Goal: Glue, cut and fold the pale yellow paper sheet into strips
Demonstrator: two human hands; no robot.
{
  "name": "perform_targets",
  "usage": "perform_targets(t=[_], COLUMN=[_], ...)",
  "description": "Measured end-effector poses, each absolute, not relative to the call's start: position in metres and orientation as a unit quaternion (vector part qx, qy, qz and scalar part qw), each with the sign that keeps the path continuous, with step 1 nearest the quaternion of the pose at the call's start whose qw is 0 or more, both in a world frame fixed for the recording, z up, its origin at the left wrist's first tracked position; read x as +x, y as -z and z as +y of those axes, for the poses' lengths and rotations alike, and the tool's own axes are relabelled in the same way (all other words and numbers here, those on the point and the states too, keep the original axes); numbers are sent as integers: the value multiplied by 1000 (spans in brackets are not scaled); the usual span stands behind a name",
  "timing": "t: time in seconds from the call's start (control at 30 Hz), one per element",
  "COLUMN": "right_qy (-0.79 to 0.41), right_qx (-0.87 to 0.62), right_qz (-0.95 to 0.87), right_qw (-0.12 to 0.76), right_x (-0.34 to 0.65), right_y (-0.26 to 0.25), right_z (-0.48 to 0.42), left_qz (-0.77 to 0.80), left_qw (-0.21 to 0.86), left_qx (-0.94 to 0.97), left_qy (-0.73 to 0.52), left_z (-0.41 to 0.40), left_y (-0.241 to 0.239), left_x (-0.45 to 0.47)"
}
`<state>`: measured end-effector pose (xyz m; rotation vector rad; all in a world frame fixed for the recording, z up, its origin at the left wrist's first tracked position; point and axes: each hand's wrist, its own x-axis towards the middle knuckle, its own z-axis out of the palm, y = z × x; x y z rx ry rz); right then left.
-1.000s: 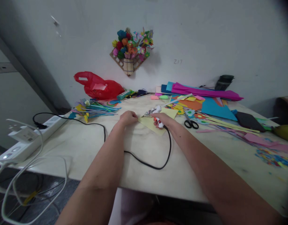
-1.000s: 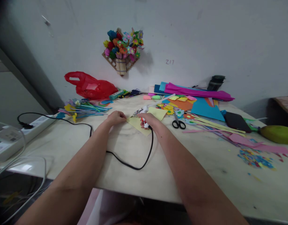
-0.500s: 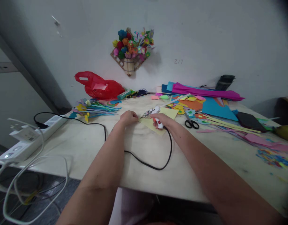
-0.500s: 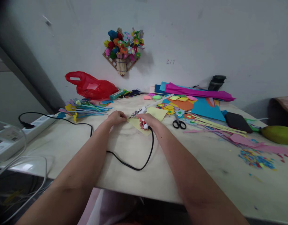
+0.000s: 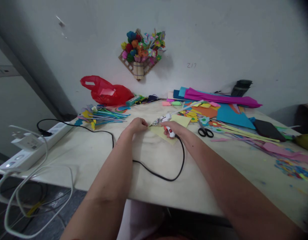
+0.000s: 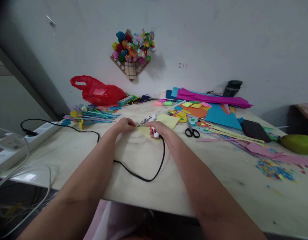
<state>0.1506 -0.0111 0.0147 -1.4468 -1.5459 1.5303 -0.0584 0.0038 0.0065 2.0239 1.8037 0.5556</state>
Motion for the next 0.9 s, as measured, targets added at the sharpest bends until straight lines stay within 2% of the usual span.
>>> perform_targets(t=[0.9], right_qy=[-578], right_qx=[-508], right_qz=[-581], right_qw=[264], right_x=[147], right_y=[-13], right_z=[-11], left_qz=[628], left_qw=[199], left_qx=[719], left_qy=[-221], left_z=[1], left_y=[-8], left_x=[-63])
